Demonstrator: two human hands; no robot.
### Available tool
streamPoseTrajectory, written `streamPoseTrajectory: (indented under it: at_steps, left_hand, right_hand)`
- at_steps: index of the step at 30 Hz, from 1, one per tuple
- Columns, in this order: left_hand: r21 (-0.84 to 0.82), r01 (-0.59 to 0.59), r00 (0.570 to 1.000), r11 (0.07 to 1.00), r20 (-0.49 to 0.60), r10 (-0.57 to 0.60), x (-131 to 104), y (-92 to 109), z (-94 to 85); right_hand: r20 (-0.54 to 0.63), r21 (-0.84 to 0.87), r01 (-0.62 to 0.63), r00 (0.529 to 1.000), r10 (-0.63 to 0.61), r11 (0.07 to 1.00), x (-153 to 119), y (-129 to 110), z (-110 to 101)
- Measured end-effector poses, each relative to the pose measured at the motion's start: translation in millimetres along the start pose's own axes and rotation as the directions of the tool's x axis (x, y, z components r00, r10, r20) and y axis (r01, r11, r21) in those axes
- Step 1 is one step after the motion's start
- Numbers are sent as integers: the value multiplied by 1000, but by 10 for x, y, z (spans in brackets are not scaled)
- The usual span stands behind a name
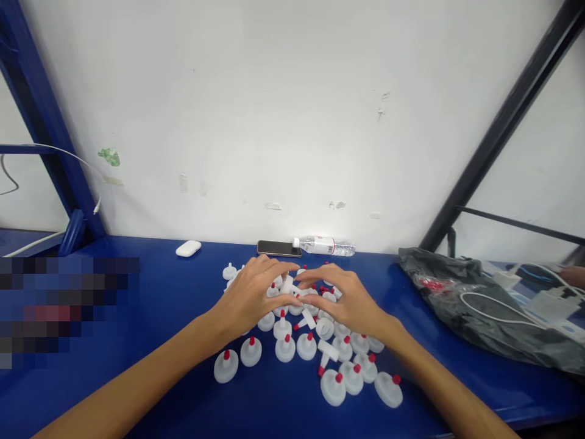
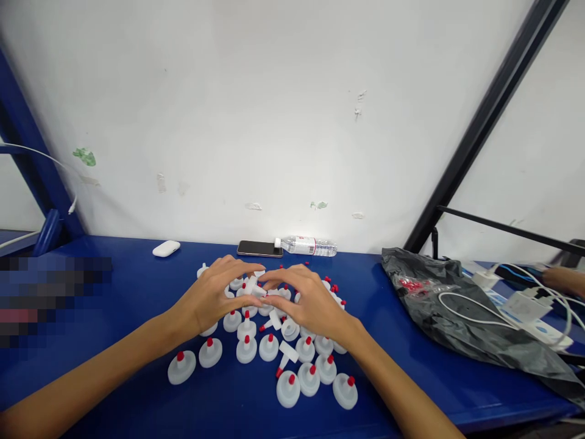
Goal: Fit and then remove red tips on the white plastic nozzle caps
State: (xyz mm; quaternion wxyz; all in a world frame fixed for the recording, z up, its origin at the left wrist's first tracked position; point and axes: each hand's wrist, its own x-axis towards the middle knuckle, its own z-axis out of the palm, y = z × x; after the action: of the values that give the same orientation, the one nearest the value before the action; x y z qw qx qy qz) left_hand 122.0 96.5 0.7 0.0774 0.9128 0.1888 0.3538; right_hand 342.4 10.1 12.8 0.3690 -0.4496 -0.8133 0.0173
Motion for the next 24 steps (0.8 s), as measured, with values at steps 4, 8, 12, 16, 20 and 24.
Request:
streamPoseTrajectory:
  at_steps: [4,8,12,16,20,24]
  left_hand:
    - [-133,82,996,988,51,-76,-14,48,41]
    - [-114,138,990,984,43,-134,7,84,-21]
    - [98,82,997,992,-8,-81,33,31,-136]
    - [219,34,999,975,-21,-30,40,-94,-182]
    - [232,29,999,972,-28,-23,34,-146,-181]
    - [242,12,1000,970,-25,-6,29,-127,-178]
  right_hand:
    - [-75,26,78,994,-75,997,-2,-66,70]
    - [-160,-63,-25,987,15,998,28,60,-8]
    - [-181,-269,-183,974,137,946,16,397,-155]
    - [-109,-390,-268,963,246,881,-24,707,-201]
    - [-15,-387,-236,968,250,891,-23,794,-129]
    - [15,-384,-211,972,235,899,-17,758,-122]
